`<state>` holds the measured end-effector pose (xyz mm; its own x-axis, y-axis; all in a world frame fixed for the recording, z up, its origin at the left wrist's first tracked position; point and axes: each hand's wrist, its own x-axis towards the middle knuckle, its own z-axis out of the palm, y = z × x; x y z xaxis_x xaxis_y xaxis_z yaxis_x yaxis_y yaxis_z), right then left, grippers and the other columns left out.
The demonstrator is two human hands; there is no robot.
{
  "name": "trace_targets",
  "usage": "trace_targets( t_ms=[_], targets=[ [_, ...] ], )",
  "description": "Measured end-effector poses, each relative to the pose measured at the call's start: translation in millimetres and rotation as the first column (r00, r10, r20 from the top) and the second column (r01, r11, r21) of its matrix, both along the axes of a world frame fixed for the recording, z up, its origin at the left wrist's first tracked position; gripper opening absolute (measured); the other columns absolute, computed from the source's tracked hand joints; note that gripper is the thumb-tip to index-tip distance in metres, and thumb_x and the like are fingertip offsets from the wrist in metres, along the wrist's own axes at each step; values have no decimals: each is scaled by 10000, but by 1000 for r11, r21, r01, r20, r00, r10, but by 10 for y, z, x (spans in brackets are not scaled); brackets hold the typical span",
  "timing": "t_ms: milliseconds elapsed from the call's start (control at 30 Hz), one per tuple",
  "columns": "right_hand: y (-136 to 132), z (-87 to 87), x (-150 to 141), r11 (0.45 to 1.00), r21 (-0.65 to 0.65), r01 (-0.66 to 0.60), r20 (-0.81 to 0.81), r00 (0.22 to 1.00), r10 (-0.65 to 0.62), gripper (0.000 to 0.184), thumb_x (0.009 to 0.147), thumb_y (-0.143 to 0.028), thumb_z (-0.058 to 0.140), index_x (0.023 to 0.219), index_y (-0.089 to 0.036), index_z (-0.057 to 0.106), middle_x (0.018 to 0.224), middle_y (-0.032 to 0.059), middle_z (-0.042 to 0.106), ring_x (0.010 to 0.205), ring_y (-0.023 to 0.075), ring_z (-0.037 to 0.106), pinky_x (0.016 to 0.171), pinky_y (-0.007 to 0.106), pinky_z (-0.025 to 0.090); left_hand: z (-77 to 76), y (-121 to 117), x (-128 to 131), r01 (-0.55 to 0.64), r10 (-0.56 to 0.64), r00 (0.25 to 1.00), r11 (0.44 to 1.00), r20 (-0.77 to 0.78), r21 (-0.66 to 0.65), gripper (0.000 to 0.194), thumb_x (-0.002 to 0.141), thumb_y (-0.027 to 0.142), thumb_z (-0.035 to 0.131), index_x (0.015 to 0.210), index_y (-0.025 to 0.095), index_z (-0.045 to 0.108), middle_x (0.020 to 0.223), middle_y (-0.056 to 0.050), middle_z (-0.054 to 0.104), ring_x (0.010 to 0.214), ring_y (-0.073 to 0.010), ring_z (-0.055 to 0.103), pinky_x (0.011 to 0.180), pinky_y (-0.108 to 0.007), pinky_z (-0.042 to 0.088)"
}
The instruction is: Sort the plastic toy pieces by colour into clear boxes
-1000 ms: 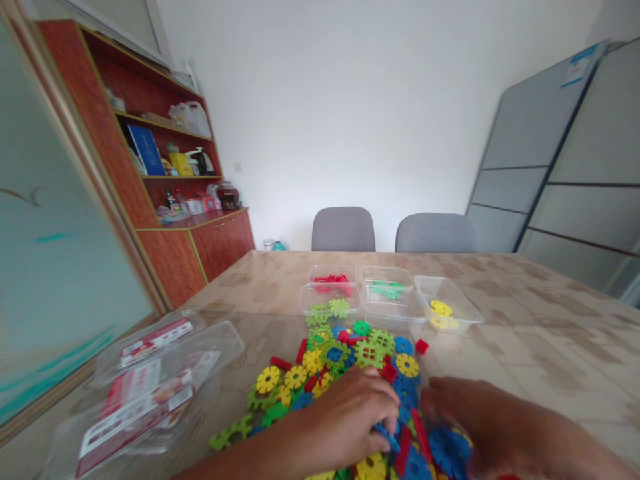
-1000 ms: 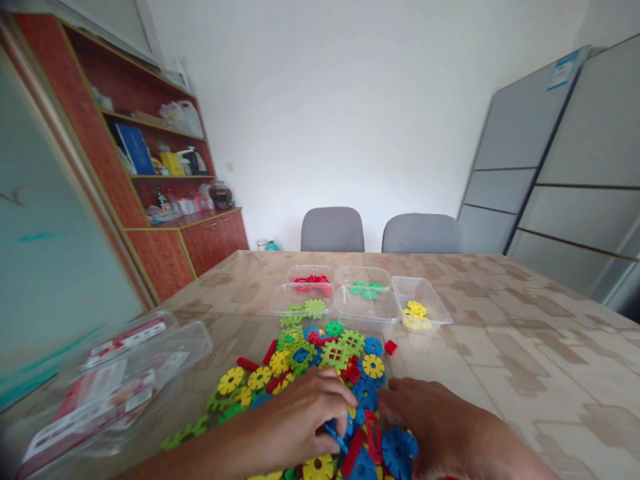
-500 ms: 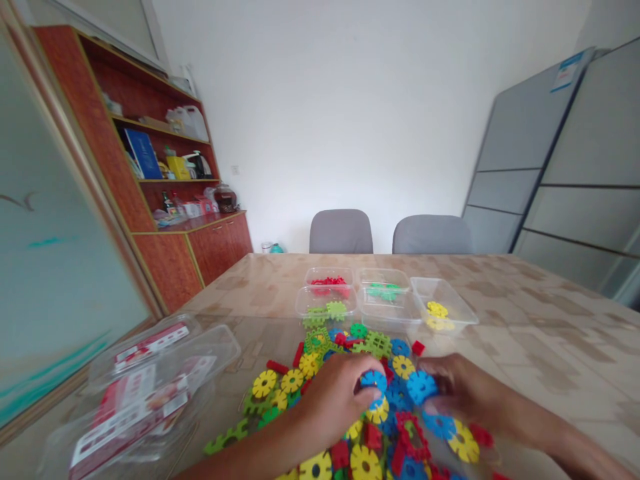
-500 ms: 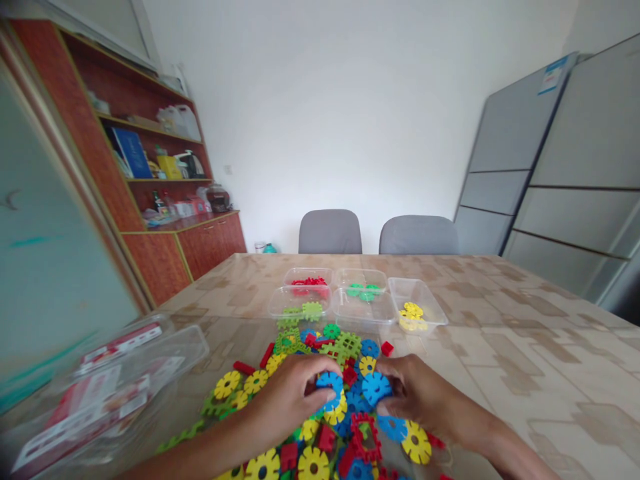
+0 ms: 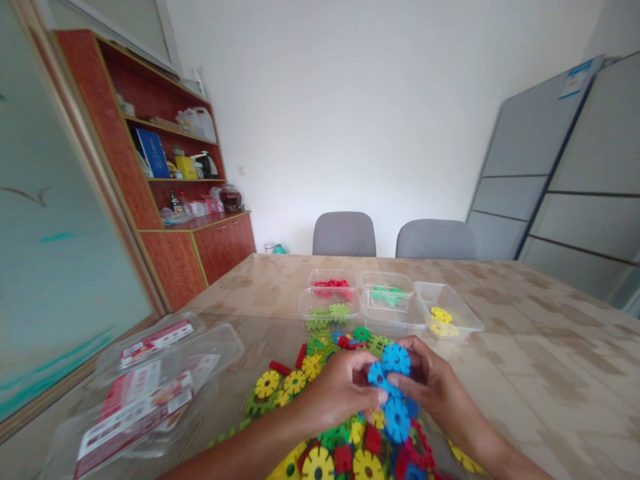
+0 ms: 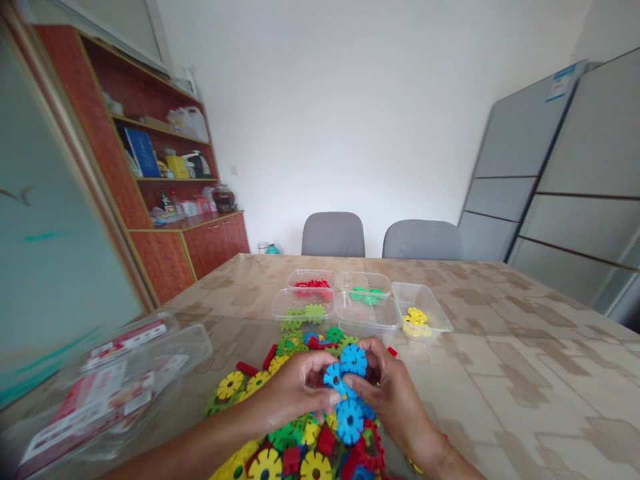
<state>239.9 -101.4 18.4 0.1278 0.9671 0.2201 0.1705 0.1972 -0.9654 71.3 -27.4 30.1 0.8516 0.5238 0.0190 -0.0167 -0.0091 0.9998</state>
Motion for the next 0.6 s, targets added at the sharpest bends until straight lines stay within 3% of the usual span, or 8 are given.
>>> trace_targets(
  t_ms=[100,167,300,367,433,600],
  targets=[
    [-20,56,-3,1000,4,-19,98,995,18,245,767,-353,679,843,-194,509,708,-15,583,643,153,538,570,253,431,-36,-7,-4,12,-10,999,999,-37,47,183,698,233,625,854,148,580,685,11,582,553,-128,537,530,-235,451],
    [-32,118,47,998,-15,-67,191,979,69,176,783,-317,641,793,-192,516,673,-28,554,614,143,513,546,243,403,-37,0,-17,-41,56,995,981,-78,188,141,679,174,604,817,152,586,675,26,562,581,-126,524,547,-218,419],
    [-101,198,283,984,-117,-133,517,838,175,54,793,-221,573,757,-184,585,647,-22,573,593,148,513,547,246,393,34,29,-64,-94,190,970,869,-151,486,238,659,89,551,858,166,657,737,25,599,678,-137,533,611,-207,381],
    [-152,172,412,979,-171,-110,632,750,194,141,781,-213,579,899,-185,652,756,17,650,671,186,579,606,274,446,74,38,-84,-78,200,964,846,-178,528,295,663,88,541,912,176,672,777,19,626,701,-144,545,635,-209,386],
    [-189,97,504,974,-206,-90,670,713,207,309,792,-256,588,1090,-200,649,950,73,689,818,239,626,714,332,494,94,40,-95,-64,200,961,832,-190,550,312,668,99,541,936,182,677,801,15,641,716,-151,553,649,-210,391],
    [-172,-190,574,990,-119,-82,653,744,140,434,804,-408,634,1199,-228,630,1238,138,617,1132,344,550,968,470,416,81,37,-97,-38,194,958,812,-209,583,310,686,128,525,941,189,691,820,7,665,722,-165,571,661,-217,398]
  ],
)
